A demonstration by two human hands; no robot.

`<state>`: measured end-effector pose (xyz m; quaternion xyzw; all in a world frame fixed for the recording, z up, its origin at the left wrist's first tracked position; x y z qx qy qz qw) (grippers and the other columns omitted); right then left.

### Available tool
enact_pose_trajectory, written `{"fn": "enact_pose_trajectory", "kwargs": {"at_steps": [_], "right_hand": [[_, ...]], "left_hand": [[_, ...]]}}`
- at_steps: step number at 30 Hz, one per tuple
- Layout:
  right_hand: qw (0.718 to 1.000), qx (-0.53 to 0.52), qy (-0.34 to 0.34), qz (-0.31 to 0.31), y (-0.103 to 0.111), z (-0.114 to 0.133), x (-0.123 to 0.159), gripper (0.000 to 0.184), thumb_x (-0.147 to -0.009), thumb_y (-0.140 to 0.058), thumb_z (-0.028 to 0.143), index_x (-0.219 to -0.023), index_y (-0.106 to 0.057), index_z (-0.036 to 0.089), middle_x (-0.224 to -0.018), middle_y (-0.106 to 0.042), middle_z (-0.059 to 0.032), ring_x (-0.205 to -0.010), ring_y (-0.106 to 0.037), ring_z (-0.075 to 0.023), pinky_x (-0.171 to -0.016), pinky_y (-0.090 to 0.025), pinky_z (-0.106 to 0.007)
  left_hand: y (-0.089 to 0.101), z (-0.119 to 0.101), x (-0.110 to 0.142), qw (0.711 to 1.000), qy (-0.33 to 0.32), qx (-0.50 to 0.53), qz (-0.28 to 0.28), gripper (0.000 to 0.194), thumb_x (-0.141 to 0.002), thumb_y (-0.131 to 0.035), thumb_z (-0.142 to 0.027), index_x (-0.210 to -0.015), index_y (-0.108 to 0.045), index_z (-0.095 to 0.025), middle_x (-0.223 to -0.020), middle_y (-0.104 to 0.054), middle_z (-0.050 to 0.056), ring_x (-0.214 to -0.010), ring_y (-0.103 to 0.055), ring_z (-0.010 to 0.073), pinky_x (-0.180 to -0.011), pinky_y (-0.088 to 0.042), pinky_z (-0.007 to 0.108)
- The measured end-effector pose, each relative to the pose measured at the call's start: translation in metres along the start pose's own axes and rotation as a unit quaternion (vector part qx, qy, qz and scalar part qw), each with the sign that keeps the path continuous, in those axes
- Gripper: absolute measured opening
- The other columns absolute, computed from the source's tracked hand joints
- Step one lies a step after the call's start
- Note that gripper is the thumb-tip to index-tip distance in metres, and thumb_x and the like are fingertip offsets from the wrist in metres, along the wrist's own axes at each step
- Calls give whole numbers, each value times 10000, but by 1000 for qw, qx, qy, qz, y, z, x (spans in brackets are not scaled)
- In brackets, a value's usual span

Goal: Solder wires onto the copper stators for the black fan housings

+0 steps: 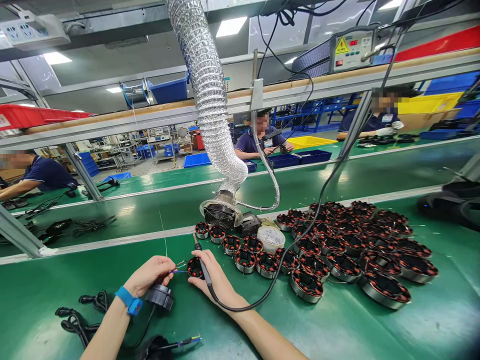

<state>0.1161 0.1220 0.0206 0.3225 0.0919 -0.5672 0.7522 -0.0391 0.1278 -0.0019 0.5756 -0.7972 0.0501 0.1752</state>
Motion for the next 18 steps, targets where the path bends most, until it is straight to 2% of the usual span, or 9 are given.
{"fn": "enact_pose_trajectory", "kwargs": {"at_steps": [2, 4, 7, 10, 13, 18], "right_hand": [[1000, 1, -1, 0, 0, 0, 0, 661, -723, -763, 58, -1272, -451, 253, -1167, -495, -54, -1025, -558, -199, -933, -468, -340], [1000, 2, 0, 1, -1, -1, 0, 665, -719, -761, 53, -1272, -451, 255, -1170, -494, -53, -1027, -560, -198, -938, -468, -338], [1000, 3, 1, 0, -3, -4, 1, 686, -705, -760, 38, -1275, -450, 261, -1180, -493, -49, -1042, -560, -200, -954, -462, -341], [1000, 5, 0, -5, -5, -7, 1, 686, -704, -757, 40, -1276, -455, 265, -1186, -493, -45, -1056, -559, -202, -969, -456, -344], [1000, 5, -2, -10, -5, -8, 1, 676, -704, -760, 45, -1269, -460, 265, -1184, -495, -42, -1059, -560, -201, -973, -455, -344], [1000, 4, -4, -8, -5, -7, 1, 683, -701, -761, 42, -1268, -456, 268, -1193, -493, -42, -1062, -559, -200, -974, -454, -341]], "left_hand": [[4, -1, 1, 1000, 4, 11, -4, 419, -643, -771, -489, -690, -567, -127, -624, -577, 1, -496, -458, 65, -503, -299, 194], [3, -4, -2, 1000, -7, -7, -9, 411, -632, -770, -481, -677, -566, -127, -585, -547, -18, -467, -413, 52, -483, -274, 190], [-5, -13, -9, 996, -30, -69, -41, 407, -659, -714, -518, -680, -579, -135, -464, -407, -83, -398, -267, 41, -420, -178, 203], [-9, -19, -12, 988, -33, -123, -89, 409, -670, -669, -543, -714, -607, -141, -424, -307, -111, -383, -216, 61, -382, -164, 221], [-7, -23, -8, 983, -39, -139, -117, 429, -678, -645, -566, -710, -609, -139, -424, -323, -104, -381, -243, 65, -390, -175, 227], [-3, -20, -2, 987, -49, -127, -89, 405, -709, -640, -528, -695, -614, -123, -432, -404, -77, -389, -282, 53, -441, -172, 229]]}}
Point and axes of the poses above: each hand's wrist, its own x-axis away from the middle knuckle, its own y-axis out of the back of the hand, z = x × y, the point moved 10 cm from there along -x, towards the middle knuckle
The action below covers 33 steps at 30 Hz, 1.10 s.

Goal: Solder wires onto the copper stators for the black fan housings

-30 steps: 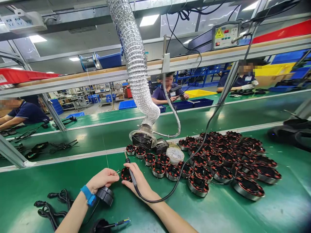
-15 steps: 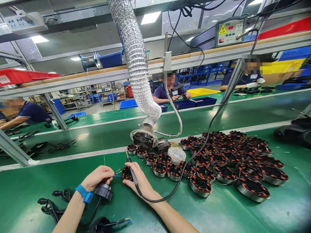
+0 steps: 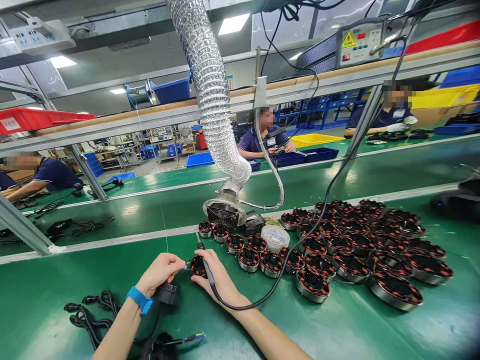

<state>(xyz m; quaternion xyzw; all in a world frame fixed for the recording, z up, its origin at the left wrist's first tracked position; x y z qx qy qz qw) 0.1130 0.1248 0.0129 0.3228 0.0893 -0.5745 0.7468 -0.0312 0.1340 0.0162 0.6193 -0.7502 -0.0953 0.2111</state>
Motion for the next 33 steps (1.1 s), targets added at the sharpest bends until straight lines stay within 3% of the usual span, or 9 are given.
{"fn": "enact_pose_trajectory", "kwargs": {"at_steps": [6, 11, 15, 18, 21, 26, 33], "right_hand": [[1000, 2, -2, -1, 1, 1, 0, 675, -700, -763, 50, -1267, -464, 262, -1189, -491, -40, -1051, -560, -195, -961, -458, -333], [1000, 4, 0, -7, 1, 1, 1, 683, -692, -766, 55, -1267, -469, 273, -1173, -499, -31, -1033, -571, -193, -943, -470, -329], [1000, 4, -4, -8, 0, 0, 1, 687, -688, -770, 58, -1265, -471, 278, -1174, -500, -33, -1036, -576, -199, -947, -472, -339], [1000, 4, -6, -6, 1, 1, 0, 687, -690, -766, 49, -1267, -470, 275, -1174, -501, -35, -1034, -578, -199, -942, -475, -339], [1000, 8, -7, -4, 2, 4, 0, 678, -697, -767, 51, -1266, -468, 267, -1172, -504, -41, -1014, -583, -197, -920, -484, -333], [1000, 12, -9, -1, 3, 5, 0, 661, -702, -769, 61, -1255, -467, 263, -1155, -513, -41, -978, -594, -193, -897, -496, -335], [999, 32, -8, -5, 2, 4, -1, 667, -694, -786, 80, -1254, -476, 268, -1166, -520, -47, -999, -603, -205, -896, -506, -343]], "left_hand": [[5, 3, -3, 999, 20, 30, -22, 409, -600, -721, -484, -741, -626, -111, -602, -561, -19, -400, -333, 42, -440, -171, 228], [2, 2, -2, 998, 35, 5, -51, 406, -615, -690, -525, -705, -607, -138, -487, -409, -79, -412, -246, 58, -445, -139, 241], [-2, -11, -4, 997, -3, -26, -71, 427, -636, -664, -565, -620, -603, -143, -492, -387, -63, -490, -267, 84, -491, -173, 248], [-4, -14, -4, 997, -16, -49, -63, 520, -655, -622, -648, -618, -626, -130, -482, -351, -66, -497, -254, 89, -500, -159, 253], [-3, -3, -4, 999, 13, -28, -32, 589, -671, -584, -712, -694, -630, -126, -467, -297, -95, -445, -201, 71, -473, -126, 249], [2, 10, -1, 998, 45, 40, -13, 495, -655, -653, -629, -690, -569, -142, -517, -456, -59, -394, -291, 45, -438, -140, 224], [2, -4, -3, 998, 0, 17, -62, 453, -652, -653, -586, -659, -594, -136, -424, -342, -92, -389, -226, 54, -416, -120, 229]]}}
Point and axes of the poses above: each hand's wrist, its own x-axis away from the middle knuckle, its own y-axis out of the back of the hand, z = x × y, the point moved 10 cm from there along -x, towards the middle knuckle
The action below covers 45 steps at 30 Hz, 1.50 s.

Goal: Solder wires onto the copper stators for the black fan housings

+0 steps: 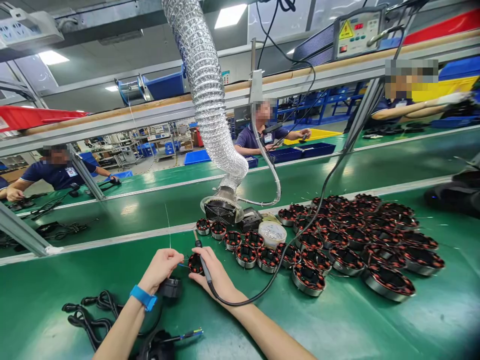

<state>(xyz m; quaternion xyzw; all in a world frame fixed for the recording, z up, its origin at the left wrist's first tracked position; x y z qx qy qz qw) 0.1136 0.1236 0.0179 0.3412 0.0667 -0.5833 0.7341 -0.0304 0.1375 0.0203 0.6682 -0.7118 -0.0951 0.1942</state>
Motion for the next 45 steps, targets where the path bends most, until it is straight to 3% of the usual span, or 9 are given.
{"fn": "enact_pose_trajectory", "kwargs": {"at_steps": [8, 18, 22, 25, 28, 31, 37, 41, 45], "right_hand": [[984, 152, 91, -3, 14, 19, -8, 567, -827, -718, 229, -1324, -448, 245, -1169, -554, -97, -979, -630, -242, -819, -544, -368], [937, 324, 133, 8, 6, 14, -72, 510, -844, -422, -56, -1256, -541, 219, -1096, -572, -116, -1030, -564, -253, -929, -484, -435], [929, 338, 152, -16, 2, 8, -81, 525, -837, -412, -43, -1263, -556, 228, -1132, -567, -124, -1055, -554, -272, -987, -437, -474], [908, 393, 142, 15, -10, -12, -83, 561, -793, -400, -66, -1272, -564, 177, -1136, -580, -161, -954, -599, -282, -853, -503, -414], [888, 427, 167, 37, -18, -21, -84, 605, -748, -377, -95, -1266, -565, 157, -1108, -592, -158, -955, -609, -276, -855, -499, -392], [886, 424, 183, 38, -18, -13, -79, 644, -732, -349, -107, -1268, -558, 183, -1125, -592, -138, -980, -600, -269, -881, -490, -402], [937, 305, 149, 84, -21, 17, -37, 706, -753, -322, -67, -1340, -472, 294, -1265, -542, -94, -974, -607, -228, -832, -541, -361], [964, 208, 136, 91, -25, 28, -1, 556, -866, -403, 72, -1348, -431, 349, -1299, -505, -77, -1066, -606, -218, -878, -544, -337], [985, 128, 100, 55, -21, 19, 12, 523, -854, -529, 151, -1339, -435, 324, -1343, -460, -77, -1194, -550, -240, -998, -490, -381]], "left_hand": [[73, 26, -22, 991, -25, 47, -126, 596, -572, -695, -695, -714, -654, -118, -463, -376, -80, -463, -320, 84, -492, -231, 225], [161, 46, -3, 935, -22, 155, -319, 525, -535, -761, -481, -902, -697, -111, -902, -678, 90, -757, -540, 170, -637, -375, 267], [151, 1, 20, 916, -130, 261, -275, 455, -589, -740, -423, -898, -709, -92, -948, -672, 111, -612, -440, 90, -594, -370, 256], [115, -34, 31, 938, -171, 238, -185, 412, -770, -612, -461, -929, -701, -92, -866, -683, 111, -548, -445, 84, -578, -388, 255], [64, -44, 32, 985, -150, 44, -77, 452, -926, -356, -407, -1016, -697, -125, -565, -618, 36, -430, -451, 115, -542, -397, 269], [32, -32, 29, 954, -137, -263, -52, 332, -901, -440, -308, -844, -738, -173, -659, -689, 88, -654, -643, 219, -691, -459, 329], [50, 4, 11, 912, -69, -389, -111, 99, -739, -640, -131, -731, -712, -64, -846, -678, 318, -892, -650, 444, -769, -439, 495], [67, -3, 13, 912, -81, -373, -152, 278, -880, -466, -188, -811, -716, -88, -880, -693, 260, -880, -658, 341, -761, -426, 409], [41, -16, 19, 932, -114, -321, -125, 432, -936, -391, -352, -719, -698, -140, -699, -688, 120, -648, -610, 203, -615, -384, 301]]}}
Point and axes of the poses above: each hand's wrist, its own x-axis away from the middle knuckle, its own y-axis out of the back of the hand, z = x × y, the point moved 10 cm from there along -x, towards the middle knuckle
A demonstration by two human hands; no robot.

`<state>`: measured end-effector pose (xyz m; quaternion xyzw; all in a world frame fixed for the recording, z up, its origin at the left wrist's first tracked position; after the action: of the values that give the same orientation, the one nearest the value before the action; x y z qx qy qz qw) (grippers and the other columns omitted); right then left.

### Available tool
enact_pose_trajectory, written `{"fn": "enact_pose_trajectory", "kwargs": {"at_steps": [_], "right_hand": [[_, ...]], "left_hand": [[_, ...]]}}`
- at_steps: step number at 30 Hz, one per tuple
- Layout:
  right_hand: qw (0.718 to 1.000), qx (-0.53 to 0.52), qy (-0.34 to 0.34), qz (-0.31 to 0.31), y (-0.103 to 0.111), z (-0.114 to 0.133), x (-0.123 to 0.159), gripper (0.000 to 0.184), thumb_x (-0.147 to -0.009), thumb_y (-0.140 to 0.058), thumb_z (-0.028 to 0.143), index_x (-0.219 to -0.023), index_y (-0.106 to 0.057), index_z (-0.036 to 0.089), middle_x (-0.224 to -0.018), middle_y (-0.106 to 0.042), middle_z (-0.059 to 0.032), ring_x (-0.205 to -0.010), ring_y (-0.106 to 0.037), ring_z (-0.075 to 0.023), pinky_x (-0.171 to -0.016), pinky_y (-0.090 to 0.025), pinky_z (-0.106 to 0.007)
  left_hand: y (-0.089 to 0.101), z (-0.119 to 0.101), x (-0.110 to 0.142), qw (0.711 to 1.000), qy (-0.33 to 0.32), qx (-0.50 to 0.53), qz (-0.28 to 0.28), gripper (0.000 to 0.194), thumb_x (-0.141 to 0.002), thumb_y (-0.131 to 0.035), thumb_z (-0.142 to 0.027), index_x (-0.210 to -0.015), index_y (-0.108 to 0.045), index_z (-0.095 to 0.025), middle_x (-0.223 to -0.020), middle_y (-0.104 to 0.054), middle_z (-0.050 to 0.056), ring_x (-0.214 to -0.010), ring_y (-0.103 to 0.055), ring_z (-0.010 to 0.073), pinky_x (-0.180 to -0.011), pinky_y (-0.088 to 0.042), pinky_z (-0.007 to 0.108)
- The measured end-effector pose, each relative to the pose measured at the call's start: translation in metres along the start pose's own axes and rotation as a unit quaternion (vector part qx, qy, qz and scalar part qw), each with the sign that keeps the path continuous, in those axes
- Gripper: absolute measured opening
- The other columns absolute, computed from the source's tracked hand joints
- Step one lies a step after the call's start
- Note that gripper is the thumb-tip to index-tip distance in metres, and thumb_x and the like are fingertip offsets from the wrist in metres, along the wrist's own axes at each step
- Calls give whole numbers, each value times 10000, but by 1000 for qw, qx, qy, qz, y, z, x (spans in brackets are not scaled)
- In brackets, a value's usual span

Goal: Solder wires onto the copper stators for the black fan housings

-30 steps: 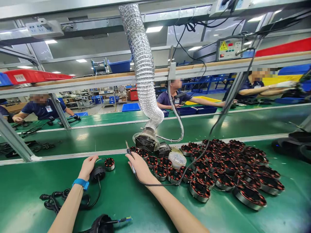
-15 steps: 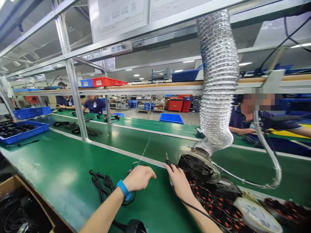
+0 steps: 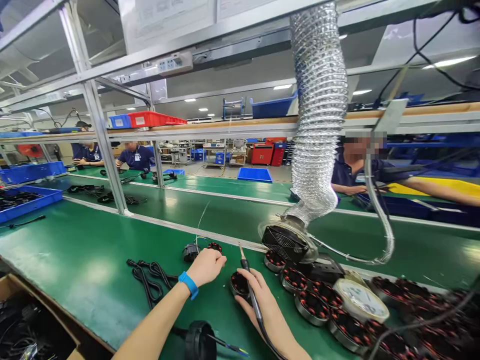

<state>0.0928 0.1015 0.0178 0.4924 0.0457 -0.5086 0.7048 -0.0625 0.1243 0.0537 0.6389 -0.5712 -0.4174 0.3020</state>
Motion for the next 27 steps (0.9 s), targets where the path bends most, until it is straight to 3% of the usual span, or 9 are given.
{"fn": "enact_pose_trajectory", "kwargs": {"at_steps": [2, 5, 9, 12, 18, 22, 27], "right_hand": [[999, -46, -18, -18, 1, -7, 1, 531, -838, -560, 154, -1334, -438, 301, -1342, -461, -79, -1214, -541, -236, -1018, -476, -376], [994, -90, -36, -41, 4, -14, 0, 515, -830, -604, 167, -1311, -460, 283, -1303, -490, -81, -1239, -516, -241, -1054, -440, -391], [990, -132, -40, -26, 7, -10, -1, 548, -809, -633, 125, -1305, -460, 278, -1306, -482, -82, -1242, -504, -228, -1075, -412, -383], [988, -148, -47, -14, 10, -8, -1, 569, -789, -639, 86, -1294, -463, 278, -1286, -480, -71, -1188, -534, -206, -1052, -427, -353], [990, -119, -69, -28, 20, -13, 2, 616, -715, -715, 75, -1252, -487, 273, -1227, -481, -62, -1093, -559, -211, -976, -465, -338], [991, -105, -67, -43, 24, -11, 3, 624, -693, -734, 56, -1229, -490, 264, -1177, -507, -60, -1067, -555, -220, -951, -476, -350], [992, -77, -74, -69, 26, -7, 2, 590, -676, -752, 45, -1174, -514, 254, -1100, -549, -62, -1017, -558, -245, -894, -501, -386]], "left_hand": [[-16, -10, 4, 998, 1, 61, 32, 368, -870, -501, -401, -679, -678, -141, -632, -659, 76, -580, -561, 174, -555, -353, 278], [-36, -12, 7, 986, 11, 143, 81, 213, -745, -616, -345, -692, -656, -143, -631, -642, 36, -581, -545, 157, -539, -351, 250], [-46, -5, 5, 973, 10, 188, 134, 195, -748, -574, -329, -733, -636, -145, -639, -635, 19, -606, -561, 156, -573, -389, 242], [-49, -2, 4, 967, 18, 185, 176, 231, -761, -557, -354, -660, -606, -152, -605, -625, 12, -584, -534, 145, -568, -370, 241], [-59, -6, 11, 948, 15, 200, 249, 246, -762, -575, -366, -664, -624, -146, -612, -641, 7, -577, -503, 128, -559, -343, 231], [-66, -11, 12, 925, 31, 269, 268, 285, -752, -610, -410, -693, -625, -133, -587, -594, -9, -533, -446, 97, -527, -305, 219], [-78, -11, 10, 871, 136, 414, 226, 503, -681, -629, -635, -756, -577, -140, -546, -485, -68, -390, -174, 39, -422, -88, 241]]}}
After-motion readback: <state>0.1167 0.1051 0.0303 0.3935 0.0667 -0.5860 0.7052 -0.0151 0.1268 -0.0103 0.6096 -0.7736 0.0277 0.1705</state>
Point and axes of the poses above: each hand's wrist, its own x-axis away from the middle knuckle, its own y-axis out of the back of the hand, z = x × y, the point moved 10 cm from there along -x, towards the middle knuckle
